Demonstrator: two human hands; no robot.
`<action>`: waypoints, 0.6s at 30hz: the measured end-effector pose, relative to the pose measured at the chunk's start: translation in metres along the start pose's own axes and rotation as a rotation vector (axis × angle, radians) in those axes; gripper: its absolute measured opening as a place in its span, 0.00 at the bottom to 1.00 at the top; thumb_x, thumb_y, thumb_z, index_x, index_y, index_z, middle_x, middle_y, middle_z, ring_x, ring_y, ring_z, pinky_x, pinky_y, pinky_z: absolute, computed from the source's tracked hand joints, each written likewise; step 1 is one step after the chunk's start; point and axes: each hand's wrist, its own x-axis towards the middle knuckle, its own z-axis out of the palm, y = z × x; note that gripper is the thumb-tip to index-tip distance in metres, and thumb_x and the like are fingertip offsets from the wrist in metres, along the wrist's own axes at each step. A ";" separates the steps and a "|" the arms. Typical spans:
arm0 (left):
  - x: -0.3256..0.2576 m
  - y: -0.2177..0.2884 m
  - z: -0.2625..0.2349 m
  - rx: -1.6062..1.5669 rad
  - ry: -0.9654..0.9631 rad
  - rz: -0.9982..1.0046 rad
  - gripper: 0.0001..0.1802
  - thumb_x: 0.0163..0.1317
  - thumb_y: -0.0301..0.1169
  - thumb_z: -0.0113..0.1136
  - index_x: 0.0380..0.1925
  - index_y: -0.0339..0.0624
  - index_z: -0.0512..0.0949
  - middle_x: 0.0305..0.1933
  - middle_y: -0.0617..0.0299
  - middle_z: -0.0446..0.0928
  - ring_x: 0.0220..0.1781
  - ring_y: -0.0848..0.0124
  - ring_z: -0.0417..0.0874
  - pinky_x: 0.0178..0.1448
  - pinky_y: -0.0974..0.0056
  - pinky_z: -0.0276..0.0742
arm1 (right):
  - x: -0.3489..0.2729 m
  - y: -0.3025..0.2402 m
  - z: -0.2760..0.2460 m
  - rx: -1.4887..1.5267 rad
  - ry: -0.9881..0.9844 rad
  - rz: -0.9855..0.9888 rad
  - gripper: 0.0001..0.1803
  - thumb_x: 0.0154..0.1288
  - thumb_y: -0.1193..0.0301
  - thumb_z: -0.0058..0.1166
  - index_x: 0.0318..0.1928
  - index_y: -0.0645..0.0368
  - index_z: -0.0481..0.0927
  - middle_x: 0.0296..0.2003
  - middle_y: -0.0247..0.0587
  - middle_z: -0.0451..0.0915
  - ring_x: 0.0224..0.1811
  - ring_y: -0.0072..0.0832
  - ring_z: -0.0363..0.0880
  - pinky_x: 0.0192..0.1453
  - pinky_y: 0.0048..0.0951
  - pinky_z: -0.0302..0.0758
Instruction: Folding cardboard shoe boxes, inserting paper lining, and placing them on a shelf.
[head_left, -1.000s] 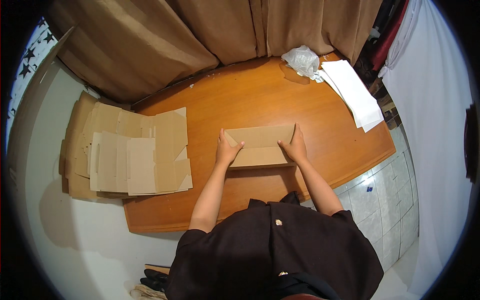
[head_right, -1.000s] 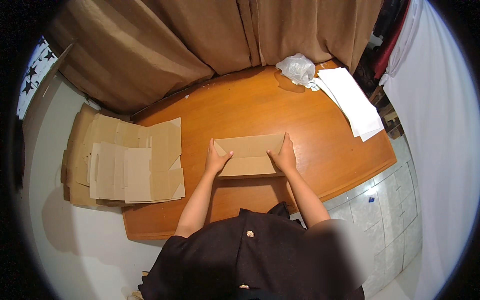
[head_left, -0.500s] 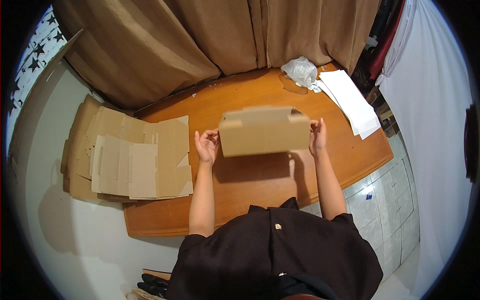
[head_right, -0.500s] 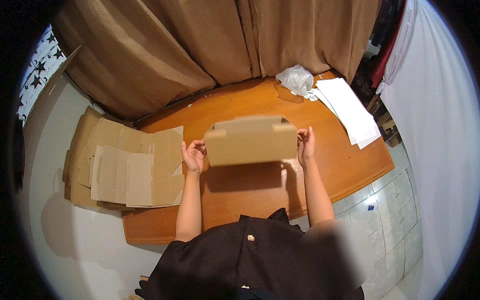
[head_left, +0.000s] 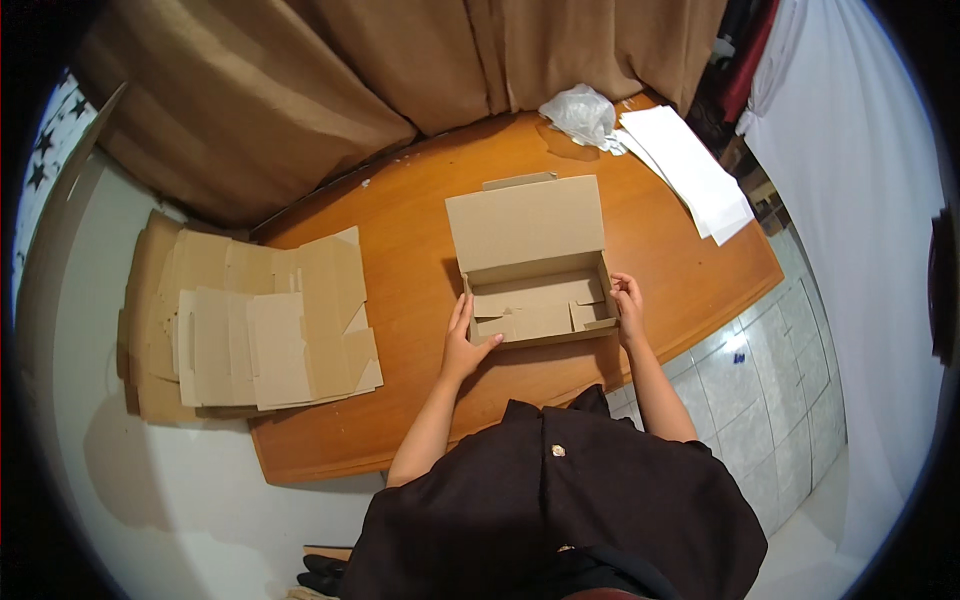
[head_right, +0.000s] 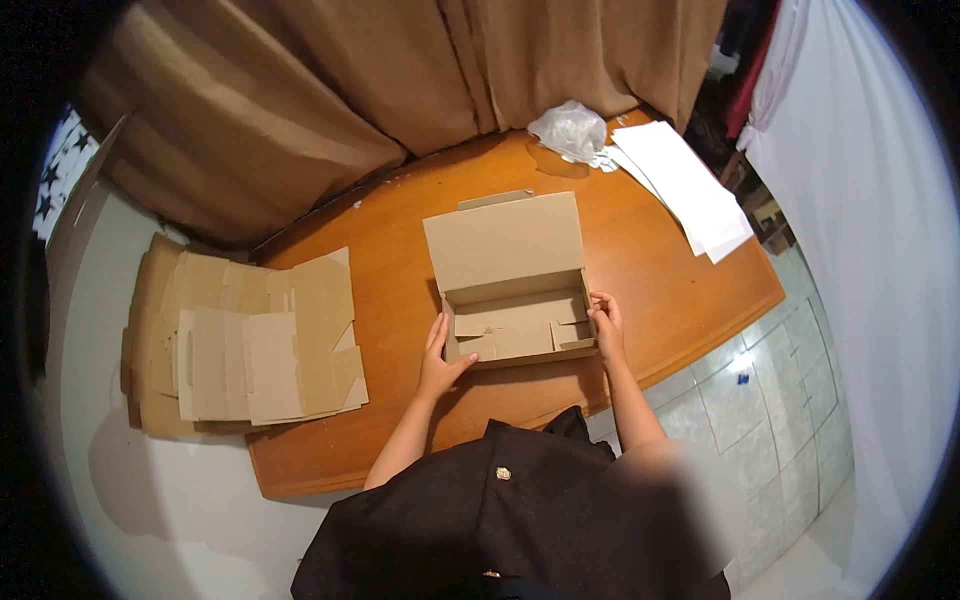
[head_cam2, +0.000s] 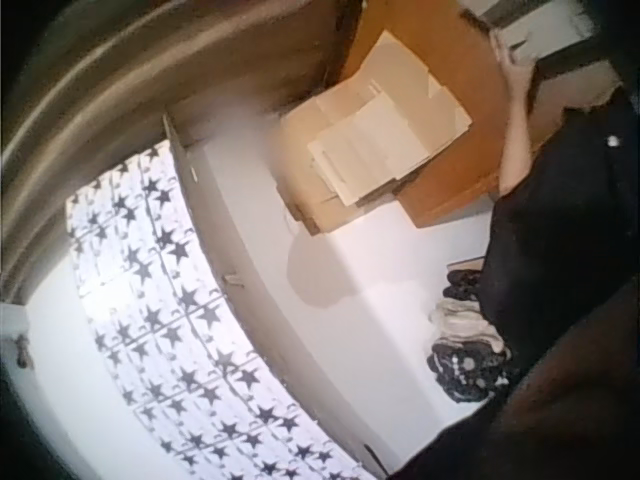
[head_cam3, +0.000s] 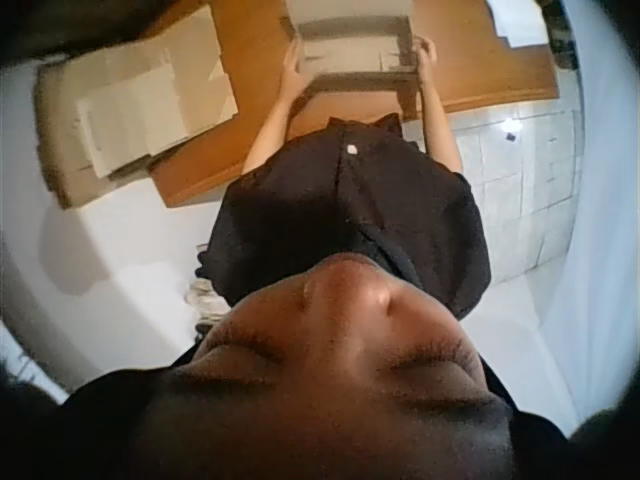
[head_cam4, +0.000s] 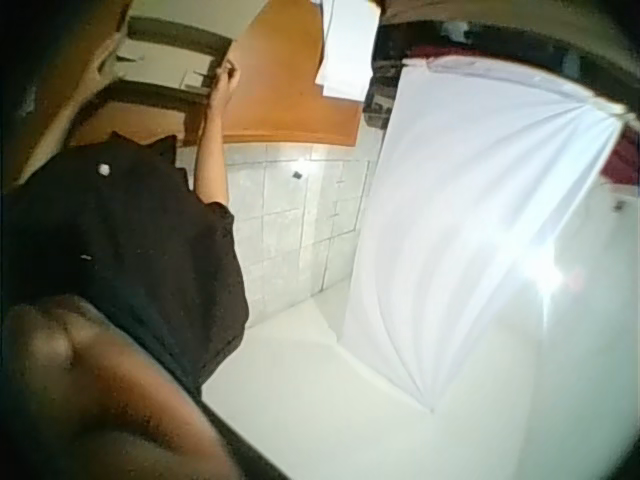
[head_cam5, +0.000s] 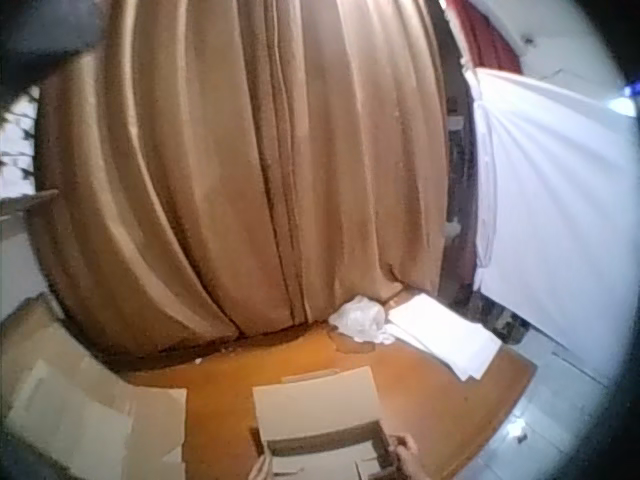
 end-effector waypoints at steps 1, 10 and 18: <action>-0.002 0.001 0.008 -0.055 0.028 -0.030 0.43 0.50 0.35 0.67 0.64 0.35 0.57 0.70 0.43 0.49 0.71 0.54 0.53 0.70 0.59 0.52 | -0.006 0.001 -0.006 -0.058 0.005 -0.047 0.16 0.56 0.77 0.48 0.47 0.59 0.71 0.34 0.29 0.65 0.38 0.19 0.65 0.46 0.19 0.65; 0.023 0.042 0.053 0.617 -0.095 -0.037 0.33 0.61 0.37 0.49 0.64 0.36 0.57 0.72 0.45 0.46 0.73 0.50 0.46 0.69 0.41 0.43 | -0.007 -0.016 -0.043 -0.817 0.002 -0.284 0.28 0.49 0.83 0.41 0.56 0.62 0.66 0.52 0.55 0.67 0.59 0.49 0.64 0.63 0.39 0.62; 0.102 0.101 0.111 0.879 -0.342 0.121 0.32 0.62 0.42 0.47 0.66 0.48 0.56 0.71 0.51 0.49 0.73 0.53 0.48 0.66 0.32 0.41 | 0.062 -0.035 -0.117 -0.837 -0.003 -0.332 0.25 0.53 0.81 0.42 0.56 0.61 0.67 0.52 0.54 0.70 0.58 0.48 0.66 0.61 0.39 0.64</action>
